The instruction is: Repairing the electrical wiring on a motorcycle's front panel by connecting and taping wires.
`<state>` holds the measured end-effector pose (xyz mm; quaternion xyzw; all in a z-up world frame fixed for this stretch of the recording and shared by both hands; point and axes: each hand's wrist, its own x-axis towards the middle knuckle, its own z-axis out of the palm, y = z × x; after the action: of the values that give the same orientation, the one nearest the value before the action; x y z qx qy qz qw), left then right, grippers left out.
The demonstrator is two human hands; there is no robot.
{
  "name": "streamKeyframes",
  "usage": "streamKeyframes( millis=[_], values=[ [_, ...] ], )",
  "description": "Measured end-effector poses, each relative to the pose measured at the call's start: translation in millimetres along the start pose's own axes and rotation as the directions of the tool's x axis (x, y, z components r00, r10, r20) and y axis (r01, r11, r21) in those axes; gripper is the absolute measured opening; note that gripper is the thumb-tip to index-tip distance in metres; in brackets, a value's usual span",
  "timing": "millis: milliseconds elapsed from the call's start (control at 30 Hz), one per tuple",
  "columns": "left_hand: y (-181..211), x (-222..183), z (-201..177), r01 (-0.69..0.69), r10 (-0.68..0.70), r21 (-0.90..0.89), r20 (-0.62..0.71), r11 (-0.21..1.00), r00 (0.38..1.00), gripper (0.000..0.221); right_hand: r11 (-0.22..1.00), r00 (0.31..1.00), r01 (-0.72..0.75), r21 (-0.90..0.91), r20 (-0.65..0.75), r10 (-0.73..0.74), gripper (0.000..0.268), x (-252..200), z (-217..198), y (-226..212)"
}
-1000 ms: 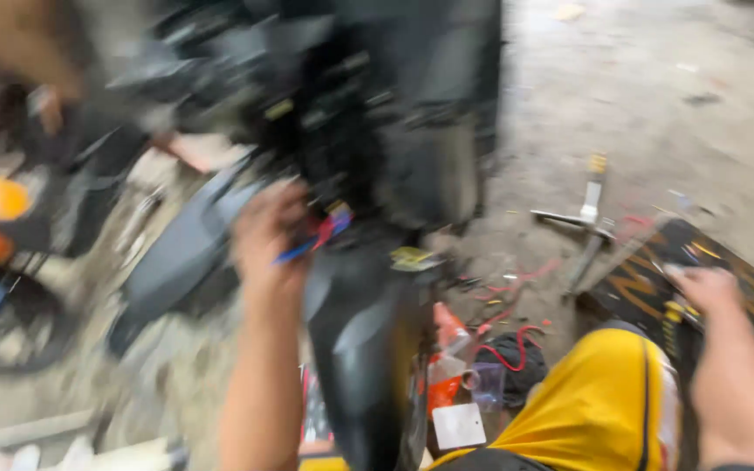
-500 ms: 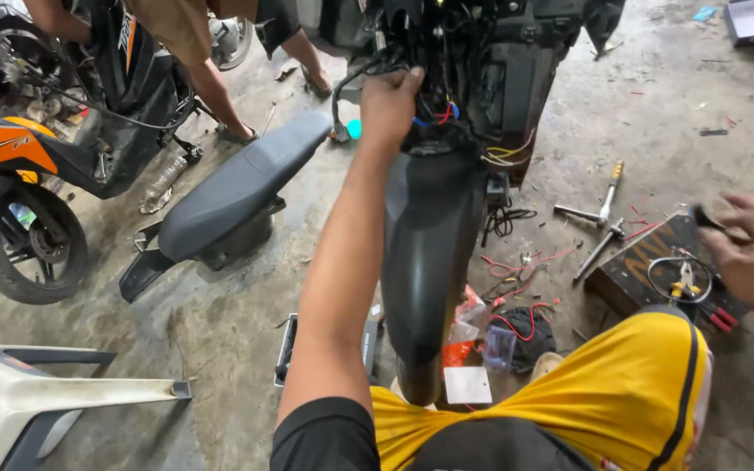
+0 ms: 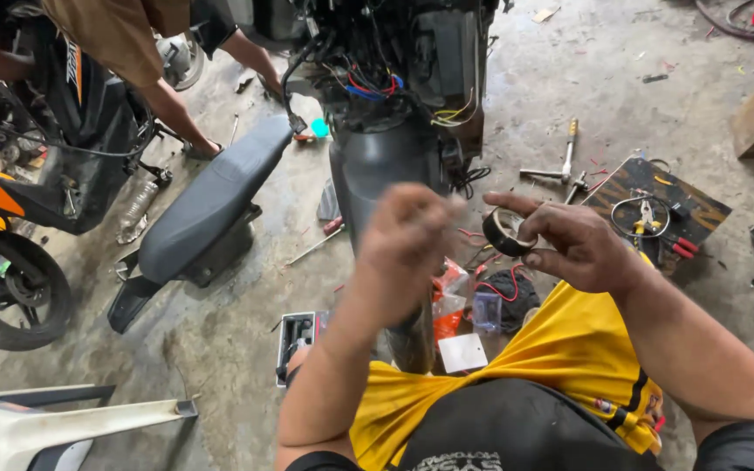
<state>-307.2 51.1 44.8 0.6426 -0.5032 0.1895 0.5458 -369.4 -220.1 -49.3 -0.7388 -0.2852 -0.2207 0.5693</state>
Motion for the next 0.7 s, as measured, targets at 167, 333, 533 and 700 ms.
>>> streamKeyframes(
  millis=[167,333,533,700],
  values=[
    [-10.5,-35.2,32.6,0.023,-0.046,0.205,0.110,0.979,0.993,0.020,0.991,0.992,0.069,-0.111,0.112,-0.057,0.019,16.2,7.2,-39.9],
    [4.4,-30.6,8.1,-0.126,0.080,0.149,0.285,0.981,0.955,0.016,0.962,0.963,0.112,-0.248,0.267,-0.043,0.012,20.3,8.6,-66.8],
    [5.7,-30.5,-19.4,-0.175,0.078,0.237,0.370,0.956,0.926,0.026,0.756,0.967,0.248,-0.606,0.195,-0.161,0.028,14.8,26.5,-72.7],
    [-56.8,-17.4,-14.8,-0.148,0.098,0.264,0.191,0.953,0.977,0.017,0.863,0.996,0.057,-0.502,0.091,-0.013,0.026,60.3,24.5,-4.7]
  ],
)
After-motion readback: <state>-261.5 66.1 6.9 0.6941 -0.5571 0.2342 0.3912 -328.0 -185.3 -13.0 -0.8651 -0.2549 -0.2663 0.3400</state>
